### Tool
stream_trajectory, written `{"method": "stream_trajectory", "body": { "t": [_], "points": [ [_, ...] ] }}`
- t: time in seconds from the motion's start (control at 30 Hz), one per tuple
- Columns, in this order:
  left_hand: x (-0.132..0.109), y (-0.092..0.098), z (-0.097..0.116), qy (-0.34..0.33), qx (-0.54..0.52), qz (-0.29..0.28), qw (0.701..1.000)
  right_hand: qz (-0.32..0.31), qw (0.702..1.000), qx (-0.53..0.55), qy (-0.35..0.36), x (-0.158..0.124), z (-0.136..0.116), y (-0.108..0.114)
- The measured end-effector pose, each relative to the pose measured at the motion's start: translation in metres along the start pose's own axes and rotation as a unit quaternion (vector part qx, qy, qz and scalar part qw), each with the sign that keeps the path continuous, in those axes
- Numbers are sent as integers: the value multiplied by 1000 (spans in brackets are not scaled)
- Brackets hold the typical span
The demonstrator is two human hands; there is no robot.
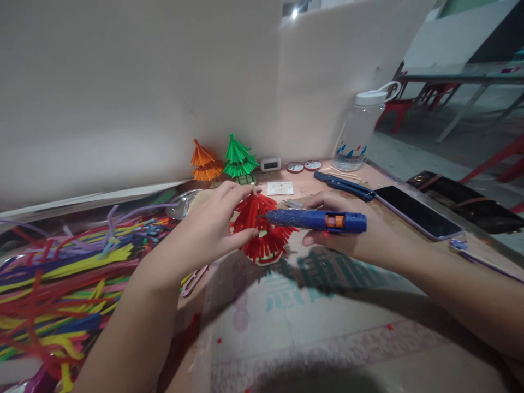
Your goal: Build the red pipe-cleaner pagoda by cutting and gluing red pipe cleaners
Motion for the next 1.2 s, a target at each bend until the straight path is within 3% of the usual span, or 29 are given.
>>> {"method": "stream_trajectory", "body": {
  "t": [0.2,0.4,0.53,1.2],
  "points": [
    [1,0,1,-3,-18,-4,1000,21,1000,11,-2,-1,2,-1],
    [-1,-1,3,-6,-19,-4,1000,-19,999,-6,-49,1,2,2],
    [0,-1,4,-5,-26,-5,1000,-12,998,-12,-61,1,1,4],
    [-2,-2,3,-7,-21,-2,1000,49,998,46,-5,1,-3,6]
  ]
}}
Point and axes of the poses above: each hand's wrist, its own x-axis towards the middle knuckle, its own y-axis out of the back of the hand, z = x × y, the point moved 4 cm from there along x, towards the middle knuckle, and after that the axes turned 5 degrees about -z, right-handed, at the moved point
